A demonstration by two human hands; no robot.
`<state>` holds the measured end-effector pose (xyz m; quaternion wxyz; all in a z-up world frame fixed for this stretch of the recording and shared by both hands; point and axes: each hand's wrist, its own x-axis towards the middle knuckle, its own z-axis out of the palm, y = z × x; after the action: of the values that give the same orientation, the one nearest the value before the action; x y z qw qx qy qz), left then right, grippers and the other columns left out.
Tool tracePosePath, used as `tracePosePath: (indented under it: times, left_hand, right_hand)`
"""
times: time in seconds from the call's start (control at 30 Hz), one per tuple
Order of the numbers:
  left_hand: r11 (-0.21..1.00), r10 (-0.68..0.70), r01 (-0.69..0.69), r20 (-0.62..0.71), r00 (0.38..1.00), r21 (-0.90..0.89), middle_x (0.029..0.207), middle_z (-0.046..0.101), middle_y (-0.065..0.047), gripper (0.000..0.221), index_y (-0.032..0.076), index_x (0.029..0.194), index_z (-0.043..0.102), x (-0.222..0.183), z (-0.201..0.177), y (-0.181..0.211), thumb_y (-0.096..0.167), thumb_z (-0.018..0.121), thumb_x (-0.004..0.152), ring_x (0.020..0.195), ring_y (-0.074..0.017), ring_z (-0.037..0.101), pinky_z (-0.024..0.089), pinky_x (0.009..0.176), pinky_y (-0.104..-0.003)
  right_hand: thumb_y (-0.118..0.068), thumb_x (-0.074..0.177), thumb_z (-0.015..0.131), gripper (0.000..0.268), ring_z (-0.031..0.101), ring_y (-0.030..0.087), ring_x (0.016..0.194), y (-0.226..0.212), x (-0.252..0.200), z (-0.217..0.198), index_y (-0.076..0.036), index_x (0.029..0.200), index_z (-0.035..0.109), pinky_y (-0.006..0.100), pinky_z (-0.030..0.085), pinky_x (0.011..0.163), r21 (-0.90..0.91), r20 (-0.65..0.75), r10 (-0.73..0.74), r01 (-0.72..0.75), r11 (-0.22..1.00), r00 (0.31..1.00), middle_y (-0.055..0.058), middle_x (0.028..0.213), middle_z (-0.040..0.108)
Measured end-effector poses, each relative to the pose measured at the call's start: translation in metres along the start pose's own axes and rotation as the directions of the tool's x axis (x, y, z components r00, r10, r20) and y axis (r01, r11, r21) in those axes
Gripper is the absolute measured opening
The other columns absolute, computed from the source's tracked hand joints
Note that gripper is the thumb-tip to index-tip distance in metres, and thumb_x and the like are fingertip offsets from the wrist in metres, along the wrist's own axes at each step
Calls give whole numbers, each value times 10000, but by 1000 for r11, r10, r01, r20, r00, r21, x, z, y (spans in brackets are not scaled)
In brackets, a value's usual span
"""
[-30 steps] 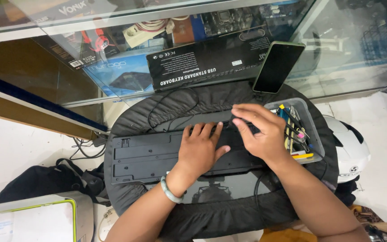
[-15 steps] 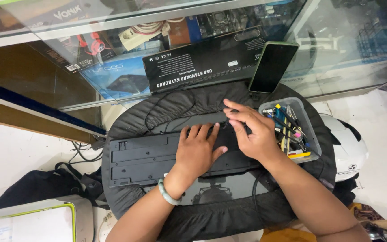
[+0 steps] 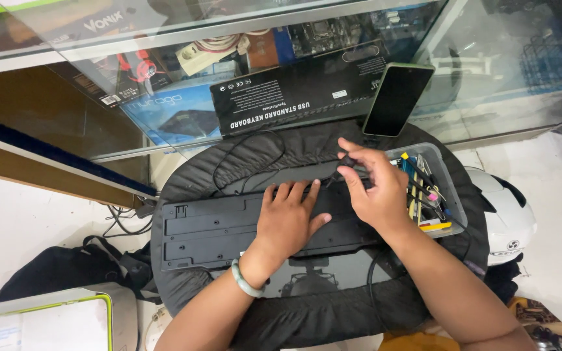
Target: Unscrewing the back panel of a computer keyboard using a manual screwdriver.
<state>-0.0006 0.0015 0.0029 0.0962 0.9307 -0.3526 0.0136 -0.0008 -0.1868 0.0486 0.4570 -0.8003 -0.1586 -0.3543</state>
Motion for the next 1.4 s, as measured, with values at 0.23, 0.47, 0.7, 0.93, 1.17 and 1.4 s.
tracePosePath:
  times: [0.23,0.47,0.7,0.93,1.17,1.4]
  left_hand:
    - [998,-30,34,67,997,-55,1394,550,-161,689,98,1530,503,2,-1,-2,583,472,1041,1319,-349,504,355,1109,-605]
    - [996,-64,70,102,993,-58,1433,534,-147,698,121,1552,481,2,-1,1,581,475,1027,1366,-341,465,305,1147,-596]
    - [995,-68,76,115,991,-68,1439,526,-154,696,117,1568,455,1,-1,3,583,431,1052,1378,-341,451,280,1162,-608]
    - [994,-70,80,140,988,-68,1453,514,-174,669,93,1567,456,-2,-12,11,536,442,1065,1390,-356,444,263,1173,-609]
    - [991,-87,106,216,972,-77,1488,492,-160,688,109,1592,407,0,-20,12,544,424,1059,1412,-350,421,240,1183,-600]
    - [995,-52,63,126,991,-83,1425,539,-178,666,75,1543,486,-3,-14,9,526,484,1052,1349,-364,474,290,1138,-588]
  right_hand:
    - [-15,939,760,121,752,385,936,5,3,-2,49,1014,690,437,610,789,-61,-1,-181,181,982,983,196,1169,742]
    - [40,908,773,276,739,396,930,14,-5,-4,93,1153,658,388,638,736,-25,-6,-34,34,999,999,217,1161,673]
    - [-7,903,807,563,743,381,934,22,-15,4,122,1316,448,371,655,752,118,73,182,-190,975,981,291,1188,704]
    - [51,926,755,329,750,411,940,18,-17,7,106,1205,588,379,661,683,77,41,-1,-3,997,999,232,1190,649]
    - [34,852,786,278,726,425,1047,-16,-4,-7,84,1080,634,418,632,796,58,108,-32,26,998,994,216,1121,729]
    - [-161,845,888,252,746,277,883,4,-21,2,-67,1028,742,349,613,757,-226,4,-119,117,967,993,74,1052,692]
